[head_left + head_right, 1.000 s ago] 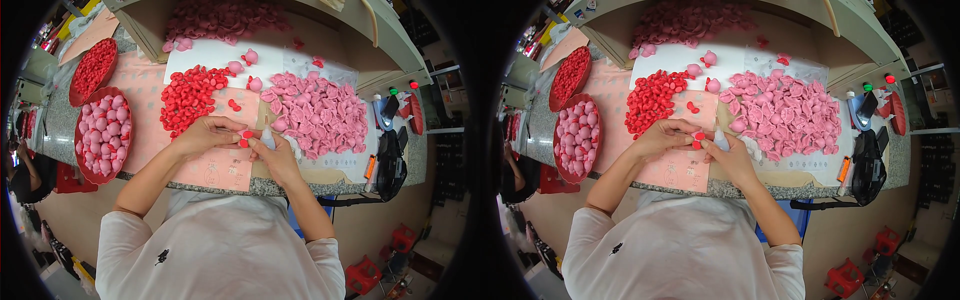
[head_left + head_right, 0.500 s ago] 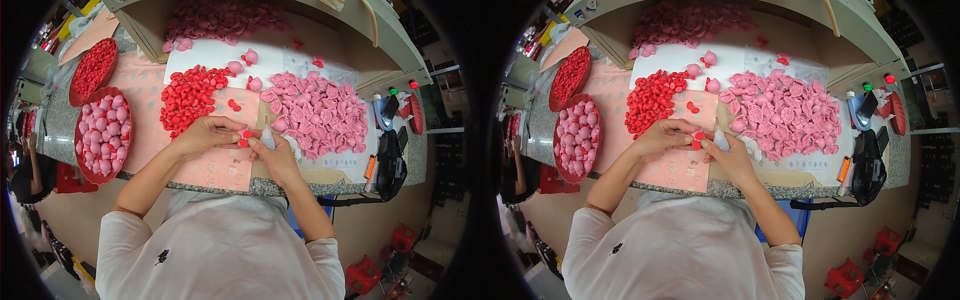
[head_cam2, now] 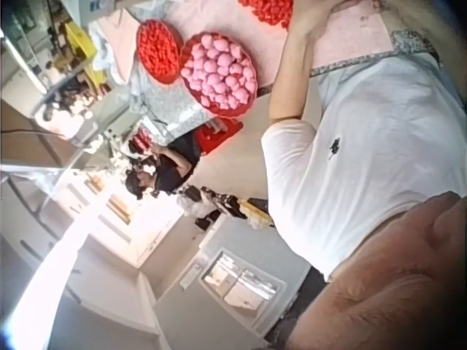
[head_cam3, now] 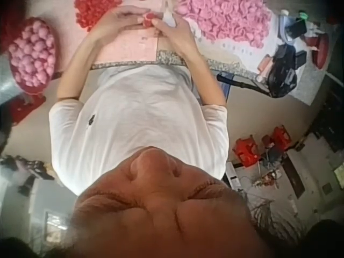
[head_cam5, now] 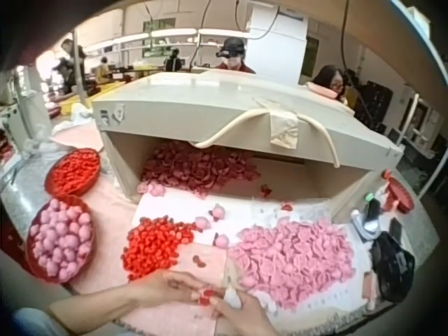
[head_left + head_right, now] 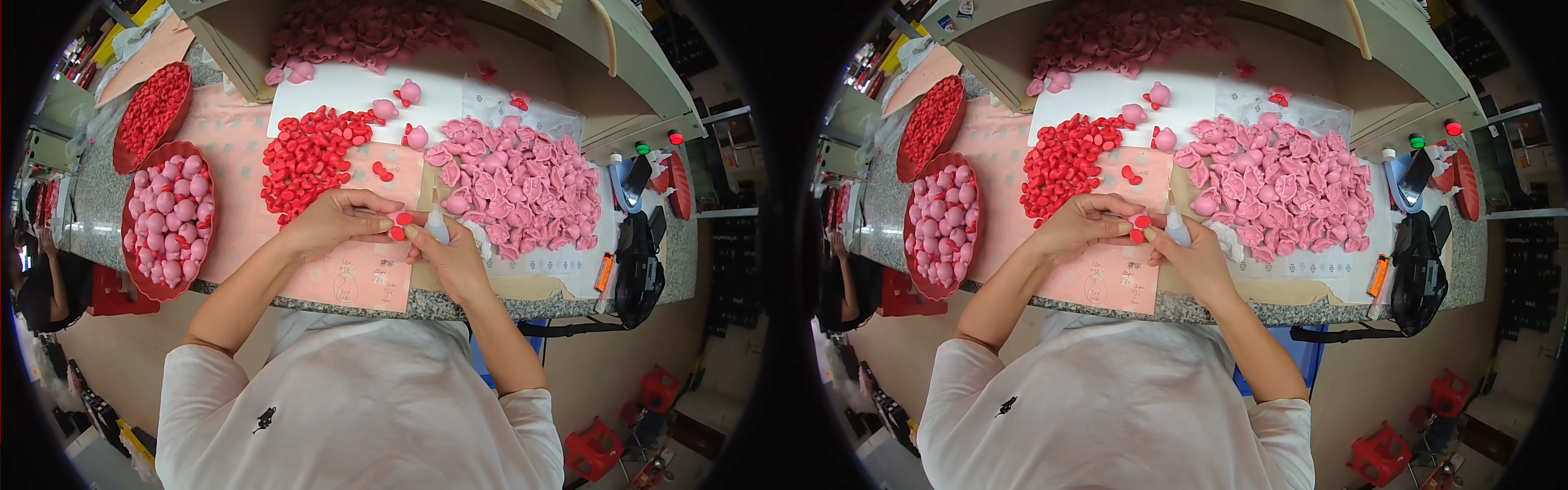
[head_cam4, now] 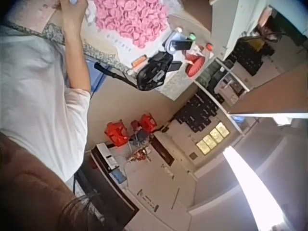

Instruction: Assembling small pink ball-like components into white bases.

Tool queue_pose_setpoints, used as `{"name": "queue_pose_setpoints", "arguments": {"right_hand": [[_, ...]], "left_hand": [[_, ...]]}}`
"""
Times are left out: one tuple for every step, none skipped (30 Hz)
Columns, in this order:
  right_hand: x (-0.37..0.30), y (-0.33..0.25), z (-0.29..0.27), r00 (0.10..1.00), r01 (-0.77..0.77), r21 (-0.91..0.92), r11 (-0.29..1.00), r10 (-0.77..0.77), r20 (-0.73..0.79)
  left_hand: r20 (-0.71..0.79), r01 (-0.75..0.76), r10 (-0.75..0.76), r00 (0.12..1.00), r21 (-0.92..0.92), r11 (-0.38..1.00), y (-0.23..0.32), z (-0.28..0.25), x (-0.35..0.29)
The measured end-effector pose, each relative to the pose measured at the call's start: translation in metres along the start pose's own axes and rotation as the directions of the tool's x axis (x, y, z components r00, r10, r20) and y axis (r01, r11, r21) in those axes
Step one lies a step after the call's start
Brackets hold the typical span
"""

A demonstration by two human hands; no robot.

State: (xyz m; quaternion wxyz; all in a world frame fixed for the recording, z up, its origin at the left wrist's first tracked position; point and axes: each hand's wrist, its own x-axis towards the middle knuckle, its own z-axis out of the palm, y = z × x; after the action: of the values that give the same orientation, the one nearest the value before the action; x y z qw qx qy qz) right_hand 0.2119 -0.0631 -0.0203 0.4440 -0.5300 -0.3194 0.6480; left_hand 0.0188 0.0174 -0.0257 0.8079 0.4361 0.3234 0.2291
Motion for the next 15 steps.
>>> {"name": "queue_pose_setpoints", "arguments": {"right_hand": [[-0.0001,0.0001,-0.0001,1.0,0.0,0.005,1.0,0.0,0.003],[-0.0002,0.0002,-0.0001,1.0,0.0,0.01,1.0,0.0,0.006],[0.0,0.0003,-0.0001,1.0,0.0,0.009,1.0,0.0,0.006],[0.0001,0.0004,0.0,1.0,-0.001,0.007,1.0,0.001,0.006],[0.0003,0.0007,0.0001,1.0,-0.001,0.005,1.0,0.001,0.005],[0.0004,0.001,0.0001,1.0,-0.001,0.004,1.0,0.001,0.005],[0.0004,0.0013,-0.0002,1.0,-0.001,0.002,1.0,0.001,0.005],[0.0004,0.0016,-0.0002,1.0,-0.001,-0.001,1.0,0.001,0.006],[0.0004,0.0017,0.0,1.0,-0.001,-0.001,1.0,0.001,0.006],[0.0005,0.0017,0.0003,1.0,0.0,-0.004,1.0,0.0,0.004],[0.0006,0.0018,0.0006,1.0,0.002,-0.007,1.0,-0.002,0.002],[0.0007,0.0021,0.0008,1.0,0.002,-0.008,1.0,-0.002,0.002],[0.0007,0.0026,0.0008,1.0,0.004,0.0,1.0,-0.004,0.005],[0.0006,0.0028,0.001,1.0,0.006,0.008,1.0,-0.006,0.008],[0.0004,0.0026,0.0014,1.0,0.006,0.007,1.0,-0.006,0.008]], "left_hand": [[0.001,0.002,-0.002,1.0,-0.004,1.0,0.0002,0.0001,-0.0001],[0.001,0.002,-0.002,1.0,-0.004,1.0,0.0004,0.0002,-0.0002],[-0.001,0.001,-0.001,1.0,-0.003,1.0,0.0008,0.0004,-0.0004],[-0.002,0.001,-0.001,1.0,-0.002,1.0,0.0009,0.0004,-0.0006],[-0.003,0.0,0.0,1.0,-0.002,1.0,0.0009,0.0002,-0.0007],[-0.003,0.003,-0.003,1.0,-0.003,1.0,0.0009,-0.0001,-0.0007],[-0.002,0.006,-0.006,1.0,-0.005,1.0,0.0009,-0.0002,-0.0008],[-0.002,0.005,-0.005,1.0,-0.005,1.0,0.0009,-0.0001,-0.0009],[-0.003,0.004,-0.004,1.0,-0.009,1.0,0.0009,0.0001,-0.0011],[-0.004,0.002,-0.002,1.0,-0.013,1.0,0.0009,0.0001,-0.0014],[-0.004,0.002,-0.002,1.0,-0.013,1.0,0.0008,-0.0004,-0.0015],[0.004,-0.003,0.003,1.0,-0.012,1.0,0.0004,-0.001,-0.0015],[0.012,-0.008,0.008,1.0,-0.011,1.0,0.0001,-0.0015,-0.0014],[0.012,-0.009,0.009,1.0,-0.011,1.0,-0.0003,-0.0018,-0.0014],[0.007,-0.007,0.007,1.0,-0.007,1.0,-0.0005,-0.0019,-0.0014]]}}
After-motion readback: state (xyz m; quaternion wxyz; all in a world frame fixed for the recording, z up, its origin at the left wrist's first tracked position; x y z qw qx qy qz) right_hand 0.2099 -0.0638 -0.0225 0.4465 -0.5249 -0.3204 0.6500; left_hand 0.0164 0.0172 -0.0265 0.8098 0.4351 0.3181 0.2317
